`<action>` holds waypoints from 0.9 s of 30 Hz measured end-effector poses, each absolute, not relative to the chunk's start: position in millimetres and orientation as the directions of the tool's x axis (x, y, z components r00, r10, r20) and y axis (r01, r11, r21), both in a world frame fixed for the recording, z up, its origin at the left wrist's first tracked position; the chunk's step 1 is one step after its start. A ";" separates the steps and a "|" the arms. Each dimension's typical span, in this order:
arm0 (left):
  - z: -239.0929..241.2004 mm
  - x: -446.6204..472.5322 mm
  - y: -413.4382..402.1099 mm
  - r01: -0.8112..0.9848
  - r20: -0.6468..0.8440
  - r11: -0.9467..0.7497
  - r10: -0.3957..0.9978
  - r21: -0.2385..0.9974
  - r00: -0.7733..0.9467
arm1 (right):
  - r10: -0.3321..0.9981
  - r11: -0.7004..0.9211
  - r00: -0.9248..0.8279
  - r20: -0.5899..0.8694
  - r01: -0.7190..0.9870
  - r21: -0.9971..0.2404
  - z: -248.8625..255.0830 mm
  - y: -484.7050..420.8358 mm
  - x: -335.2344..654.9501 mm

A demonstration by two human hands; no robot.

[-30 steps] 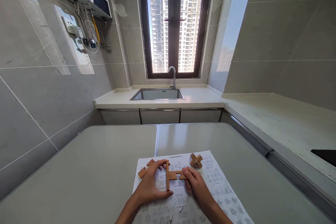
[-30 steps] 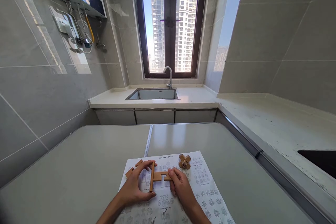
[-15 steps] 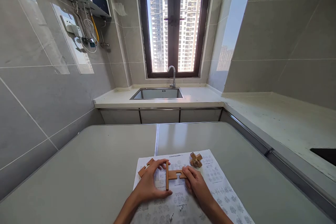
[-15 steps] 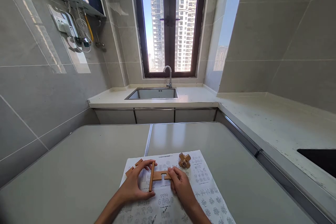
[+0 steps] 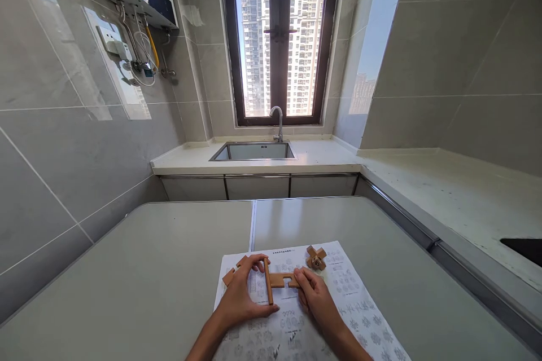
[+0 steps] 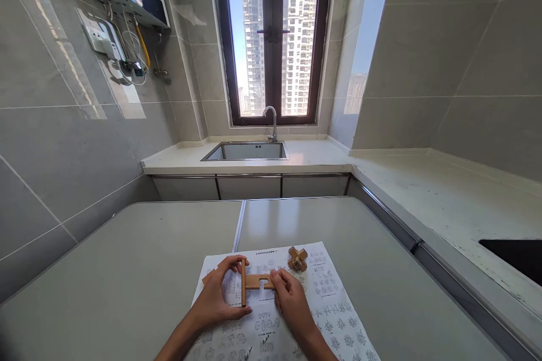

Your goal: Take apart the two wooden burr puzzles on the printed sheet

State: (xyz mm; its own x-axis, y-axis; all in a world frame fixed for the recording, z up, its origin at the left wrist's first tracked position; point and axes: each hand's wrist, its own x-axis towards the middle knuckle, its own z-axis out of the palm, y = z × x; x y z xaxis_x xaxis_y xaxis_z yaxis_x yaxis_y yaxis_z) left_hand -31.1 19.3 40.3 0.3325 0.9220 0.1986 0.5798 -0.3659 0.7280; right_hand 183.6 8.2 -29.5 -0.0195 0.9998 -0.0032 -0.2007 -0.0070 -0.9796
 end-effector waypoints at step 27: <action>28.2 -48.2 26.8 0.639 0.223 -0.616 0.777 0.461 0.589 | 0.992 0.125 -0.031 0.122 0.299 -0.946 -21.5 5.5 194.7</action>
